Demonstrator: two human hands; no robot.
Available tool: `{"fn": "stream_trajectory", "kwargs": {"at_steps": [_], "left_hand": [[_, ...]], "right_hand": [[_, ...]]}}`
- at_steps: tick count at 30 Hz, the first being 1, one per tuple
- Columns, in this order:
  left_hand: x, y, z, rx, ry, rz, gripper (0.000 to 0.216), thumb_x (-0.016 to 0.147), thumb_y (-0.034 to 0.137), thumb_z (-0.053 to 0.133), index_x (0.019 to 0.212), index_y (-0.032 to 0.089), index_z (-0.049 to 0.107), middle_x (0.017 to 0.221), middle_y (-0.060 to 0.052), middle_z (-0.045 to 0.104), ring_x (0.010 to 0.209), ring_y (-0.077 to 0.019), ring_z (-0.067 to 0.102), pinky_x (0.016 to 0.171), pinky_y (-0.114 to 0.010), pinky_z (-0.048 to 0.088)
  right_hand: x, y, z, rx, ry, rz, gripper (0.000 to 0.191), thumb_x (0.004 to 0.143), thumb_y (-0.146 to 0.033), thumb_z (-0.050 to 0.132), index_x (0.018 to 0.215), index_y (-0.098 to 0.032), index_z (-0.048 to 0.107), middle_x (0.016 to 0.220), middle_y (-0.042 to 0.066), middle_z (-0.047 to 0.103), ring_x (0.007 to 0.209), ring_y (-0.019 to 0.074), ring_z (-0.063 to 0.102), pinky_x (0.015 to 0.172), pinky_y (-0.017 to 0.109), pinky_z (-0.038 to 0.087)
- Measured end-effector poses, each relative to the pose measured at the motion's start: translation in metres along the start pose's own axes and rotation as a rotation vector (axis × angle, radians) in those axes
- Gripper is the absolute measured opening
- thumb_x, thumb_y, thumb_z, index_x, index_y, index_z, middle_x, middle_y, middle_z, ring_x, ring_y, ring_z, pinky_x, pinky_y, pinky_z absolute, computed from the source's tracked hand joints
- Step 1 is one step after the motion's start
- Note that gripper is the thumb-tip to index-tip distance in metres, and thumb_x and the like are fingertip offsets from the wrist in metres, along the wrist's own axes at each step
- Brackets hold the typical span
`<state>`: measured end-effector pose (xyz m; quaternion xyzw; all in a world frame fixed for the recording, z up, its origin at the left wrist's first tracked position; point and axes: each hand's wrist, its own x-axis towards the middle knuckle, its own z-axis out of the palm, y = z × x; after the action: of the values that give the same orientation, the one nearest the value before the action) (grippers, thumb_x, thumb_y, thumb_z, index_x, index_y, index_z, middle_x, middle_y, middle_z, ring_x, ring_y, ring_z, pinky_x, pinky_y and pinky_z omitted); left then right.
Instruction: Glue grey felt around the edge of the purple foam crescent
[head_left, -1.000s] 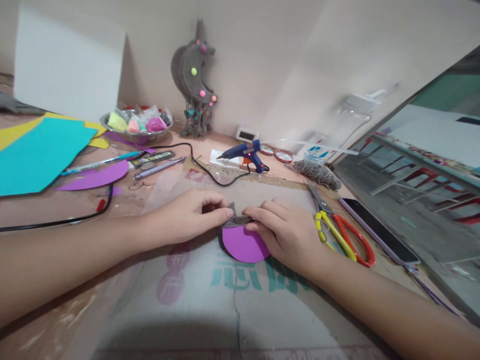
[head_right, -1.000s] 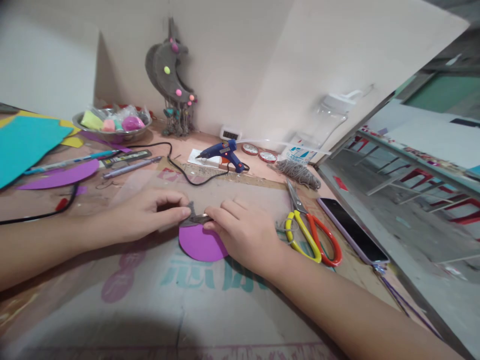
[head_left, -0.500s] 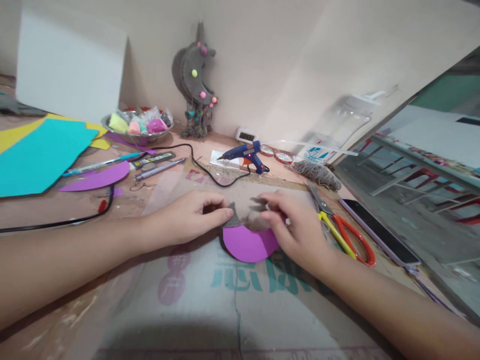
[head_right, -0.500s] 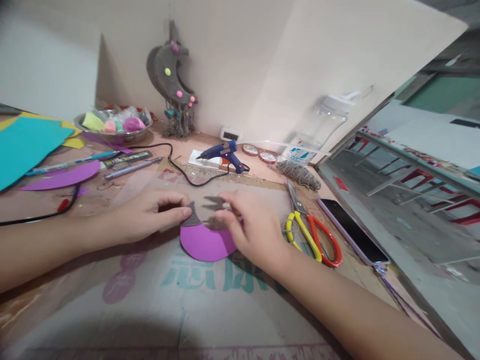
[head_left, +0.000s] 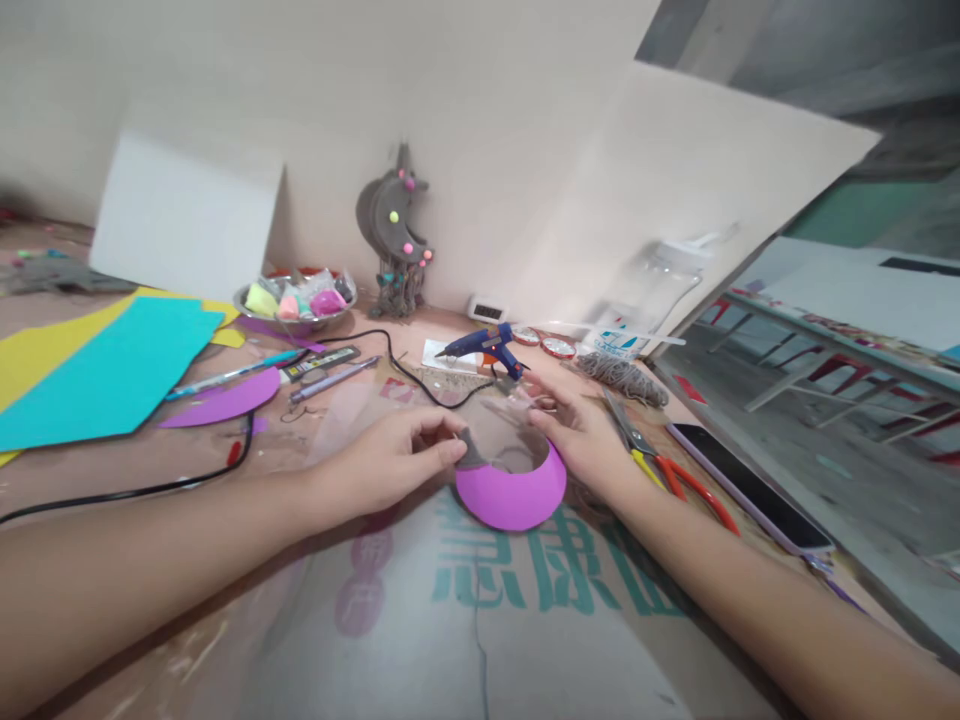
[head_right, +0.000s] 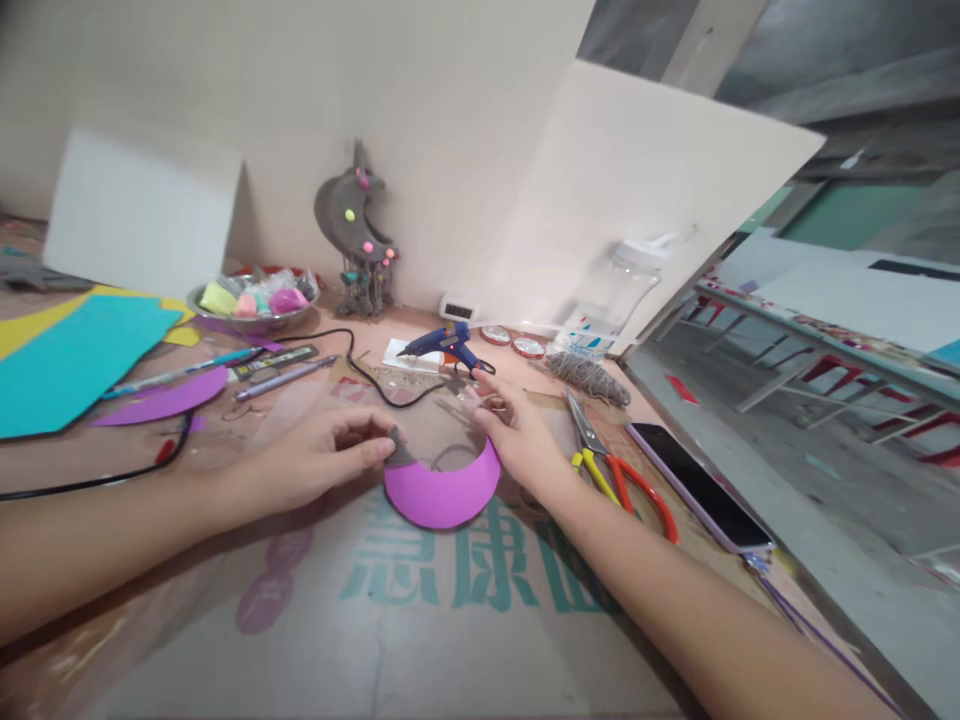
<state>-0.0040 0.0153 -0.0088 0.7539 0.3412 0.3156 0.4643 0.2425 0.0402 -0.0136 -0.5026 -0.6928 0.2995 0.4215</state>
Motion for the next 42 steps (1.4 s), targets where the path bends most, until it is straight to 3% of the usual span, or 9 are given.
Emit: {"fn": "stream_trajectory", "kwargs": {"at_steps": [4,9,14,18,26,28,31,39,42], "left_hand": [[-0.002,0.002,0.001,-0.112,0.023,-0.021,0.016,0.087,0.028,0.048,0.093,0.016,0.056,0.070,0.002,0.054,0.066,-0.0113,0.051,0.061,-0.022,0.039],[0.001,0.003,0.000,-0.269,0.134,0.009,0.016,0.087,0.033,0.048,0.093,0.018,0.049,0.065,0.004,0.050,0.058,-0.0115,0.050,0.056,-0.023,0.041],[0.001,0.001,0.002,-0.271,0.088,0.091,0.014,0.086,0.030,0.050,0.090,0.017,0.053,0.082,-0.003,0.061,0.080,-0.0158,0.059,0.075,-0.028,0.046],[-0.004,0.012,0.002,-0.064,0.119,0.109,0.013,0.084,0.019,0.047,0.090,0.018,0.058,0.091,-0.004,0.063,0.089,-0.0173,0.058,0.080,-0.028,0.045],[-0.002,0.010,0.004,-0.136,0.175,-0.012,0.028,0.075,0.015,0.047,0.103,0.016,0.052,0.093,-0.005,0.061,0.088,-0.0180,0.057,0.080,-0.030,0.045],[0.000,0.008,0.003,-0.112,0.137,-0.009,0.012,0.079,0.023,0.049,0.088,0.016,0.053,0.080,-0.001,0.059,0.079,-0.0169,0.056,0.073,-0.029,0.044],[0.001,0.008,0.002,-0.007,0.120,0.010,0.022,0.084,0.034,0.047,0.071,0.017,0.048,0.068,0.002,0.051,0.068,-0.0140,0.050,0.065,-0.026,0.039],[0.000,0.008,0.002,0.059,0.134,-0.001,0.029,0.087,0.038,0.042,0.068,0.017,0.047,0.064,0.003,0.049,0.065,-0.0136,0.049,0.062,-0.025,0.037],[0.001,0.007,0.002,0.075,0.149,-0.031,0.028,0.086,0.038,0.043,0.067,0.017,0.046,0.063,0.003,0.048,0.064,-0.0136,0.048,0.060,-0.024,0.036]], "right_hand": [[-0.004,-0.005,0.000,0.135,0.068,0.038,0.035,0.078,-0.042,0.061,0.107,-0.022,0.062,0.108,0.007,0.064,0.099,0.0205,0.059,0.091,0.038,0.045],[-0.009,-0.015,0.004,0.367,0.029,0.160,0.033,0.075,-0.044,0.065,0.096,-0.018,0.063,0.083,0.003,0.065,0.073,0.0147,0.059,0.074,0.031,0.048],[-0.020,-0.029,0.014,0.319,-0.217,0.209,0.048,0.075,-0.056,0.061,0.103,-0.018,0.063,0.084,0.004,0.064,0.057,0.0098,0.049,0.055,0.025,0.040],[-0.025,-0.035,0.019,0.305,-0.334,0.279,0.052,0.072,-0.054,0.066,0.108,-0.018,0.060,0.076,0.000,0.061,0.056,0.0085,0.048,0.053,0.023,0.036],[-0.025,-0.030,0.018,0.326,-0.326,0.346,0.044,0.067,-0.051,0.071,0.089,-0.015,0.062,0.047,-0.007,0.048,0.040,0.0050,0.037,0.042,0.019,0.023],[-0.026,-0.032,0.018,0.327,-0.319,0.356,0.042,0.068,-0.051,0.070,0.088,-0.016,0.060,0.046,-0.007,0.049,0.039,0.0053,0.038,0.041,0.019,0.023],[-0.027,-0.035,0.017,0.298,-0.334,0.346,0.040,0.068,-0.050,0.070,0.088,-0.016,0.059,0.046,-0.007,0.050,0.040,0.0060,0.039,0.041,0.019,0.024],[-0.027,-0.039,0.017,0.248,-0.427,0.293,0.041,0.070,-0.050,0.069,0.090,-0.016,0.058,0.057,-0.005,0.053,0.045,0.0053,0.042,0.044,0.019,0.029],[-0.025,-0.044,0.011,0.195,-0.459,0.287,0.044,0.075,-0.050,0.064,0.103,-0.017,0.057,0.062,-0.004,0.056,0.051,0.0079,0.049,0.049,0.020,0.036]]}}
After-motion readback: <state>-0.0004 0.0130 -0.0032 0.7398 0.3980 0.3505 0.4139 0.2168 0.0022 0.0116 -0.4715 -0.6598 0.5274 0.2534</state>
